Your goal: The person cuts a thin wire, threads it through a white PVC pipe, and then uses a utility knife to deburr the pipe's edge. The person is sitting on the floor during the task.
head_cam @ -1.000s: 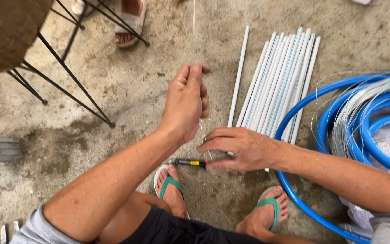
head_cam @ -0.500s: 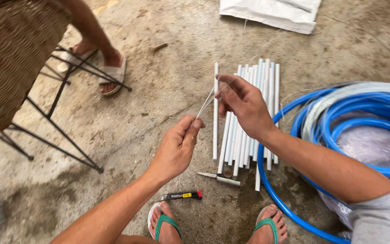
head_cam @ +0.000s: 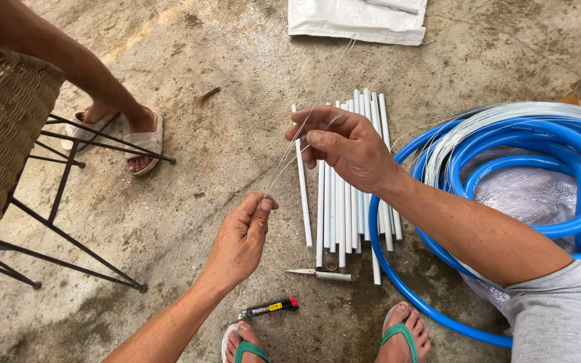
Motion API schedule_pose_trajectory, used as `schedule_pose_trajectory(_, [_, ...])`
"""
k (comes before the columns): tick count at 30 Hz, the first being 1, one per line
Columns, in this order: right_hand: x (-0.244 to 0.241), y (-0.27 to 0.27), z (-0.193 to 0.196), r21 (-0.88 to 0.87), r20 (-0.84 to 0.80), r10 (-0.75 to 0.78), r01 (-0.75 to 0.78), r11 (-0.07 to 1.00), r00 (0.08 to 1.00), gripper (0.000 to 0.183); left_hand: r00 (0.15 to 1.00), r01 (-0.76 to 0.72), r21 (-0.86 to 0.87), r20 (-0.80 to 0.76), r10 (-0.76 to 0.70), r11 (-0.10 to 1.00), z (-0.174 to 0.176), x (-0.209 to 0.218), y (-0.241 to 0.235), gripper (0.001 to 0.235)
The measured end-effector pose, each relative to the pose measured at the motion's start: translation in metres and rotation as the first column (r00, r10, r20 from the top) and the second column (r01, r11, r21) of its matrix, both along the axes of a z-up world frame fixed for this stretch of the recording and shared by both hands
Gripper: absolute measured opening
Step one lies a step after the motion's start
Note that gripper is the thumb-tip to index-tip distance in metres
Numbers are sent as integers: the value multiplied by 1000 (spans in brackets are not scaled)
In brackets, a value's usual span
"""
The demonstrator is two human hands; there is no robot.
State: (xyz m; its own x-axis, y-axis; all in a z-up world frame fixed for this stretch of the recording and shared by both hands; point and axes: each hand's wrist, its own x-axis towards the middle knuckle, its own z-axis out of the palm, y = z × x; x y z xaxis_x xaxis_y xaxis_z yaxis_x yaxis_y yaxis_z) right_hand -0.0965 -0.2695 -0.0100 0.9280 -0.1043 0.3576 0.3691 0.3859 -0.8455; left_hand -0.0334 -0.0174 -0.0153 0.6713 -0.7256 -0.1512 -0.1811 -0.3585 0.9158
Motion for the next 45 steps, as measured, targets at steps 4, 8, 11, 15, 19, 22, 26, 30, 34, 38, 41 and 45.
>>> schedule_pose_trajectory(4, [-2,-8,3,-42,-31,-95,94,995,995,25,999,11,-9,30,-11,1000,-3,0,-1,32])
schedule_pose_trajectory(8, [-1,-18,8,-24,-5,-155,155,988,988,20,999,13,10,44,-14,1000,-4,1,0,33])
schedule_pose_trajectory(11, [-2,-24,12,-23,6,-180,180,983,984,19,999,18,1,48,-18,1000,-4,1,-1,34])
schedule_pose_trajectory(15, [-6,-27,15,-37,2,-208,208,977,978,19,999,27,5,43,-27,1000,-4,1,0,35])
schedule_pose_trajectory(19, [-8,-28,19,-29,-15,-248,248,968,969,21,998,43,43,45,-45,998,-4,2,1,35])
schedule_pose_trajectory(22, [-8,-28,20,-23,-14,-260,260,965,965,22,997,56,52,48,-59,997,-6,3,1,35])
schedule_pose_trajectory(26, [-8,-27,19,17,-14,-266,267,964,964,21,997,48,111,61,-55,993,-9,8,2,35])
schedule_pose_trajectory(30, [-8,-28,17,7,-6,-274,274,962,962,17,997,54,178,52,-65,983,-14,13,3,34])
schedule_pose_trajectory(34, [-9,-24,12,-23,21,-262,262,965,965,14,995,95,178,-1,-96,980,-16,16,4,36])
schedule_pose_trajectory(38, [-13,-7,3,-69,-20,-286,284,956,958,11,985,166,168,9,-169,972,-7,15,-3,41])
schedule_pose_trajectory(41, [-17,13,-5,-221,-55,-320,301,928,946,12,980,191,84,49,-195,978,4,8,-6,48])
schedule_pose_trajectory(45, [-20,35,-12,-323,-77,-256,219,921,963,14,979,202,-222,88,-187,954,15,-2,-11,48])
